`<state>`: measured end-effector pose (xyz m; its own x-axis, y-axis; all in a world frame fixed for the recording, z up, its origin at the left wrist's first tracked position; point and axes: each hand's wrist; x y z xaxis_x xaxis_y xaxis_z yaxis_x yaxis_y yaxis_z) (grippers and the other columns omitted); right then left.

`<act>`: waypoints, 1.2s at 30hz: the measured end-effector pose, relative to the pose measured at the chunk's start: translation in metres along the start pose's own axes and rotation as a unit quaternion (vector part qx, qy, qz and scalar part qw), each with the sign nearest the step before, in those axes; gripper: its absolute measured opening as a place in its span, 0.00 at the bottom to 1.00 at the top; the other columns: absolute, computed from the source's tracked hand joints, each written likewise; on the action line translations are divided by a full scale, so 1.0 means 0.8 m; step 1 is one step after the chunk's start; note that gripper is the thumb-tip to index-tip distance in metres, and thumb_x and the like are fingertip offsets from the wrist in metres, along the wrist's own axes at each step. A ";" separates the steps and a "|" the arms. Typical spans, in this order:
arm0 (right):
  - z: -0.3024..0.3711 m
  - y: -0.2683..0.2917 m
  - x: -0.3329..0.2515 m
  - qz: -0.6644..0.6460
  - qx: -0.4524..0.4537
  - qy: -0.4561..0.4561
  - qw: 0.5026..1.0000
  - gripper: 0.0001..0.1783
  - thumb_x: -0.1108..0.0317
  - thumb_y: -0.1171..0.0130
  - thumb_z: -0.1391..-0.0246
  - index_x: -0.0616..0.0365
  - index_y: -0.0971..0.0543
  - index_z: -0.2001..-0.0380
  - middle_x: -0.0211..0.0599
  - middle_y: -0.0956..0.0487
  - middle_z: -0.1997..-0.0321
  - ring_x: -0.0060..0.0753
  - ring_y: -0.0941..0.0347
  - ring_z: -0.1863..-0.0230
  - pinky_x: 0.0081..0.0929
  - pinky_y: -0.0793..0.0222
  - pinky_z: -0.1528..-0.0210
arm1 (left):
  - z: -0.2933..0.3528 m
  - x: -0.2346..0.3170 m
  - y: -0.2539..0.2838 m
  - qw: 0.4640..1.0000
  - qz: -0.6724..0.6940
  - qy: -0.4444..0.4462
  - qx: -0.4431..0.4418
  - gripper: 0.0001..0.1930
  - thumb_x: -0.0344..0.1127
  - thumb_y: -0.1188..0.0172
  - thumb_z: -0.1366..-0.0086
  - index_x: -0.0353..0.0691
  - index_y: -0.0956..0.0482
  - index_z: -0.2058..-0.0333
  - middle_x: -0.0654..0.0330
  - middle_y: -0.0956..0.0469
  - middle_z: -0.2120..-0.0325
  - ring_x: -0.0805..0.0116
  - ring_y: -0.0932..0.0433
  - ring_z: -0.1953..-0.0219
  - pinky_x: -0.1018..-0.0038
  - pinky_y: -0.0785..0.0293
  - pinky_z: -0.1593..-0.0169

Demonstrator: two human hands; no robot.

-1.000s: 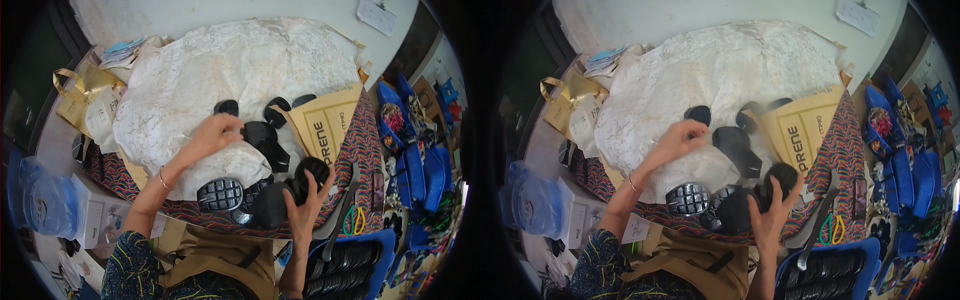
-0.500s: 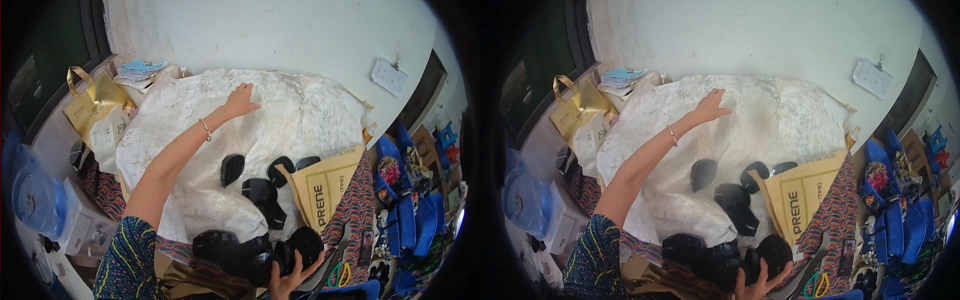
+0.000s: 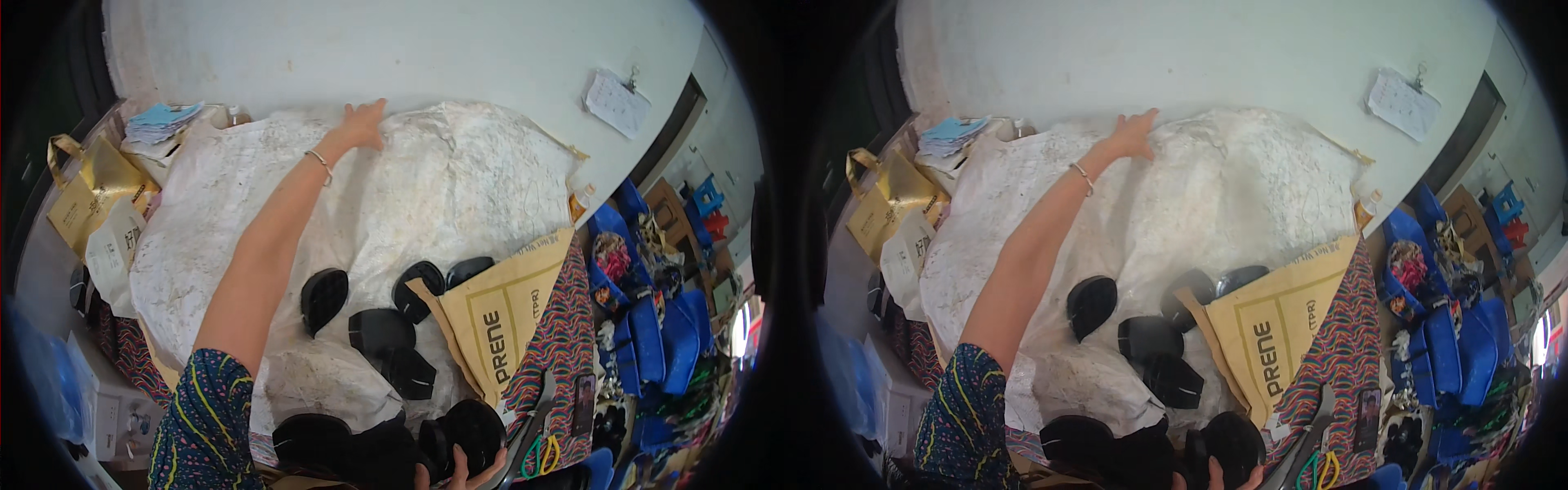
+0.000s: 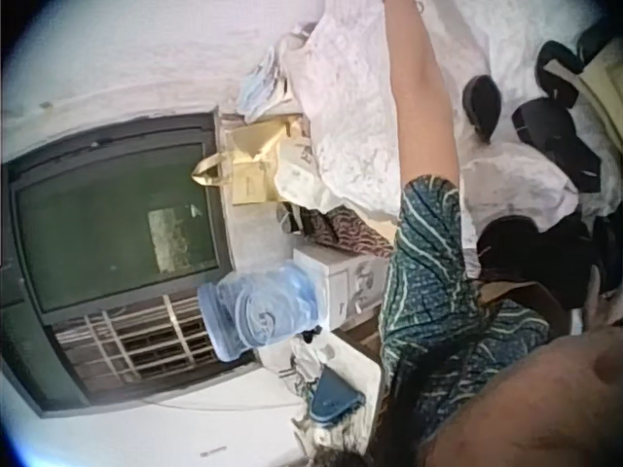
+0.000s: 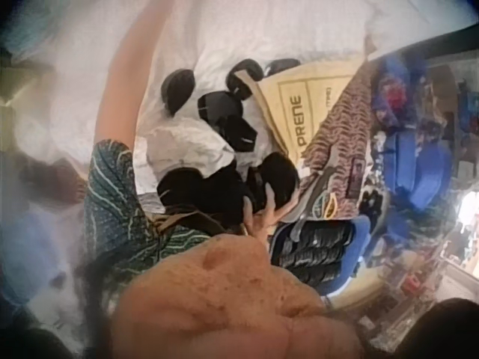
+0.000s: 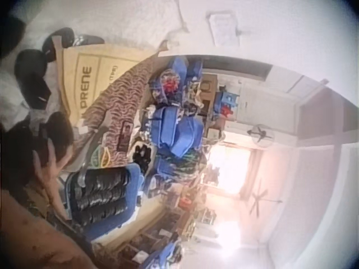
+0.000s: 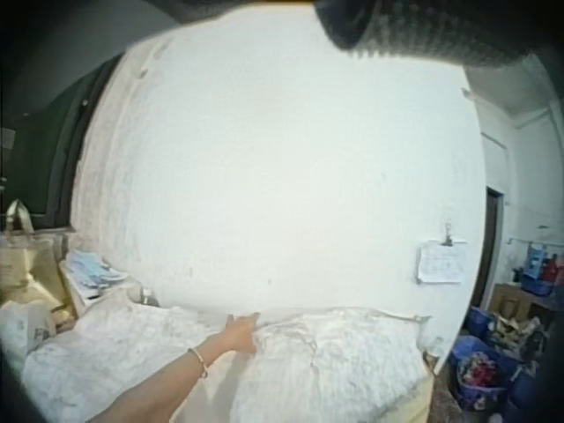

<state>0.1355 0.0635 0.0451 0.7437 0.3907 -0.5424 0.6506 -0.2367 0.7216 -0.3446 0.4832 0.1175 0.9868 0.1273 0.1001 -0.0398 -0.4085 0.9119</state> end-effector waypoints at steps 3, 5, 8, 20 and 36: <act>0.006 0.003 -0.015 0.027 -0.008 -0.102 0.994 0.39 0.62 0.25 0.56 0.57 0.27 0.40 0.70 0.57 0.27 0.76 0.51 0.30 0.64 0.46 0.33 | 0.006 -0.009 0.018 0.991 0.038 -0.009 -0.128 0.25 0.45 0.29 0.46 0.33 0.19 0.55 0.48 0.17 0.60 0.49 0.19 0.53 0.57 0.24 0.50; 0.006 0.007 -0.014 0.052 -0.009 -0.093 0.994 0.50 0.60 0.22 0.61 0.56 0.34 0.34 0.69 0.61 0.26 0.76 0.54 0.29 0.65 0.47 0.34 | 0.019 -0.011 0.032 0.997 0.026 0.035 -0.056 0.18 0.47 0.34 0.42 0.36 0.16 0.62 0.49 0.16 0.66 0.49 0.18 0.59 0.58 0.23 0.56; 0.012 0.019 -0.012 0.045 -0.016 -0.151 0.987 0.59 0.59 0.20 0.63 0.51 0.43 0.29 0.69 0.65 0.25 0.76 0.54 0.29 0.66 0.47 0.34 | 0.030 -0.004 0.070 0.994 0.069 0.018 0.078 0.14 0.46 0.38 0.37 0.42 0.15 0.63 0.49 0.17 0.69 0.48 0.18 0.63 0.57 0.24 0.59; 0.000 -0.038 0.026 -0.315 0.086 -0.156 0.932 0.61 0.73 0.18 0.68 0.54 0.43 0.30 0.48 0.60 0.22 0.50 0.56 0.24 0.46 0.39 0.33 | -0.007 0.150 0.397 0.913 0.009 -0.136 0.384 0.12 0.37 0.44 0.37 0.37 0.15 0.67 0.47 0.17 0.69 0.51 0.19 0.68 0.60 0.24 0.61; -0.060 -0.019 0.046 0.109 -0.057 -0.093 0.988 0.43 0.36 0.45 0.40 0.69 0.29 0.42 0.70 0.24 0.52 0.68 0.26 0.49 0.52 0.29 0.51 | 0.029 0.208 0.434 0.875 -0.076 -0.184 0.440 0.09 0.35 0.45 0.43 0.43 0.16 0.72 0.46 0.18 0.71 0.43 0.19 0.64 0.51 0.25 0.61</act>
<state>0.1455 0.1243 0.0345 0.8862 0.1686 -0.4315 0.4588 -0.1909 0.8678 -0.1906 0.3417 0.4418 0.9601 0.0071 -0.2794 0.0732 -0.9712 0.2269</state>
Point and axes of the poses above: each hand's wrist, its own z-axis away from the middle knuckle, its own y-axis out of the back of the hand, x = y × z
